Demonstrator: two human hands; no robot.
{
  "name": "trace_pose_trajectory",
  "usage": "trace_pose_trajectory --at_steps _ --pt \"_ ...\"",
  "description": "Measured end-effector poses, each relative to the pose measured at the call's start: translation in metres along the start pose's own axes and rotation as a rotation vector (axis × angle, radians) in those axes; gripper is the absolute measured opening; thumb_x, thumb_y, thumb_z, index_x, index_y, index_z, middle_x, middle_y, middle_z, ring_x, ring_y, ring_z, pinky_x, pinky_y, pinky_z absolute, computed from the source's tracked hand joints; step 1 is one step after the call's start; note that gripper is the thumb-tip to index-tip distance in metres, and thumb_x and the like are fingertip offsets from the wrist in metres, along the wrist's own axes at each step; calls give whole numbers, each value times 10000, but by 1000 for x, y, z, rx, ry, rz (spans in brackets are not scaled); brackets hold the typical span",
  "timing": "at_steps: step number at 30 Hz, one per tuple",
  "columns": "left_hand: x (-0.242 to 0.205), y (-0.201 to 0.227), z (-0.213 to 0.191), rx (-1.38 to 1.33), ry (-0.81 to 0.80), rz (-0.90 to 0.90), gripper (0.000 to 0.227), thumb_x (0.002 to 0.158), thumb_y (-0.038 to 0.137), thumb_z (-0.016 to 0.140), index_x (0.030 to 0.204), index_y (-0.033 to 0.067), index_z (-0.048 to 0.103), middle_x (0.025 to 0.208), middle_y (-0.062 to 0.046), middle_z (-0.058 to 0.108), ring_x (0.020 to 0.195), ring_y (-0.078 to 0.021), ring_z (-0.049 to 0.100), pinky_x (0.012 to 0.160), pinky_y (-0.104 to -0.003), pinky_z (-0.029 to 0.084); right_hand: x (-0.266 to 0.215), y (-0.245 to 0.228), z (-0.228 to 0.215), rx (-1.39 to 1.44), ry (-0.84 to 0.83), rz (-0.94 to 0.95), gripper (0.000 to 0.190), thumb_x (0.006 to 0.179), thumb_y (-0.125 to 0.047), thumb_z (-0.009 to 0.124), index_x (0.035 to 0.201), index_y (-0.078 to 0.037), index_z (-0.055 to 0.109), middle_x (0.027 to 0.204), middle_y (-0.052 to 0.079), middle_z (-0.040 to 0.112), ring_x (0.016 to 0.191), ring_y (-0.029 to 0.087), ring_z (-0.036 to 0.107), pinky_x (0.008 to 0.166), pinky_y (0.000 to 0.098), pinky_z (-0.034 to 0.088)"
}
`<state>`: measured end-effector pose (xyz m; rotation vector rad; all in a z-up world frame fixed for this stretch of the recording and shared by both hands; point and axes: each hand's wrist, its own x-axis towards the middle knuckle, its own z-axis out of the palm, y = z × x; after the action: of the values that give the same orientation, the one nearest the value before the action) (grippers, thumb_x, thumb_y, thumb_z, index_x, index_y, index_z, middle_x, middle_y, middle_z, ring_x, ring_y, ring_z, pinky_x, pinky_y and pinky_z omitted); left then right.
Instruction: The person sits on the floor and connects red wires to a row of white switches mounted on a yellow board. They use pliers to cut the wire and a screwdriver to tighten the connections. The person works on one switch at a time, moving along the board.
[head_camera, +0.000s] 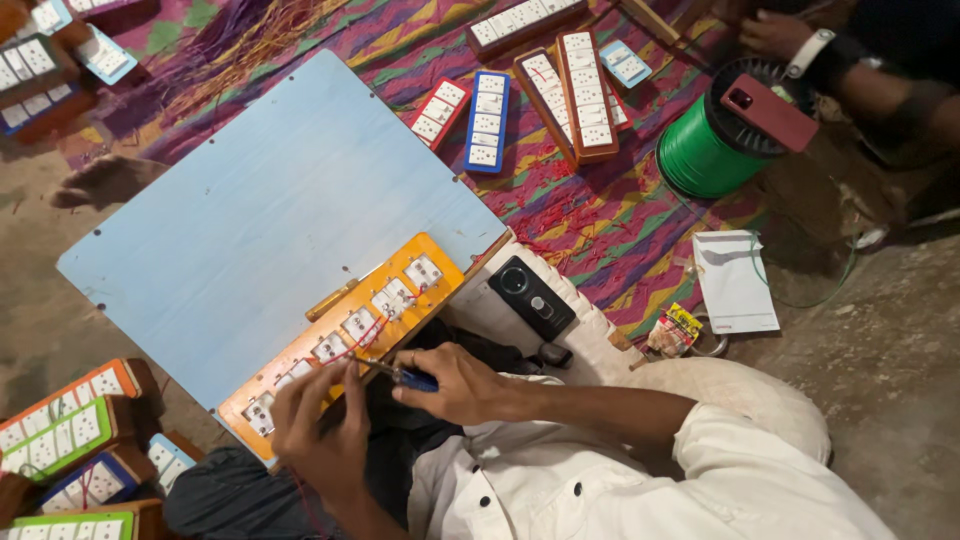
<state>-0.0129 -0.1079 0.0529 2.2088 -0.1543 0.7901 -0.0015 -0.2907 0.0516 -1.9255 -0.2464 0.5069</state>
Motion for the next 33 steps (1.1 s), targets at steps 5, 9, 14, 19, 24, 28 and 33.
trace_pose_trajectory --at_steps 5,9,14,19,24,28,33 --pt "-46 -2 7 -574 154 -437 83 937 -39 759 1016 -43 734 920 -73 678 789 -122 625 739 -233 503 -10 -6 -18 -119 25 -504 589 883 -277 750 1377 -25 549 1218 208 632 1113 365 636 973 429 524" --pt "-53 -1 7 -789 147 -577 61 950 -58 730 908 -49 687 781 -45 657 689 -87 574 643 -215 447 -8 -9 -32 -256 75 -616 552 759 -213 786 1263 -60 623 1142 183 643 1079 379 656 949 450 546" --pt "-26 21 -6 -85 -57 -159 78 884 -71 714 956 -77 682 893 -127 633 768 -221 624 729 -293 473 -6 -15 -34 -310 215 -485 438 708 -207 795 1094 -68 643 964 138 677 877 350 696 760 425 577" --pt "1 38 -9 -158 -89 -121 318 784 -33 823 725 -73 513 688 -151 468 581 -230 457 560 -324 414 -9 -15 -33 -41 35 -445 362 773 -220 735 1080 -57 634 886 94 659 806 247 670 717 372 548" --pt "4 39 11 -496 423 -214 589 904 46 777 595 113 281 556 16 416 470 -118 347 577 -372 523 -10 -10 -25 429 -72 -323 463 901 -262 689 1282 -43 544 920 69 539 843 180 526 810 338 485" --pt "3 35 13 81 254 -262 450 827 51 877 696 -15 451 653 -63 451 547 -216 365 560 -383 318 4 -9 -48 -115 339 -431 398 901 -223 706 1227 -52 556 864 94 554 748 219 579 701 370 496" --pt "-2 47 27 209 102 -163 206 832 87 864 993 33 747 679 -55 455 624 -177 440 593 -332 400 14 -12 -77 -263 518 -454 407 888 -196 750 1207 -30 559 980 146 603 831 288 659 730 400 542"
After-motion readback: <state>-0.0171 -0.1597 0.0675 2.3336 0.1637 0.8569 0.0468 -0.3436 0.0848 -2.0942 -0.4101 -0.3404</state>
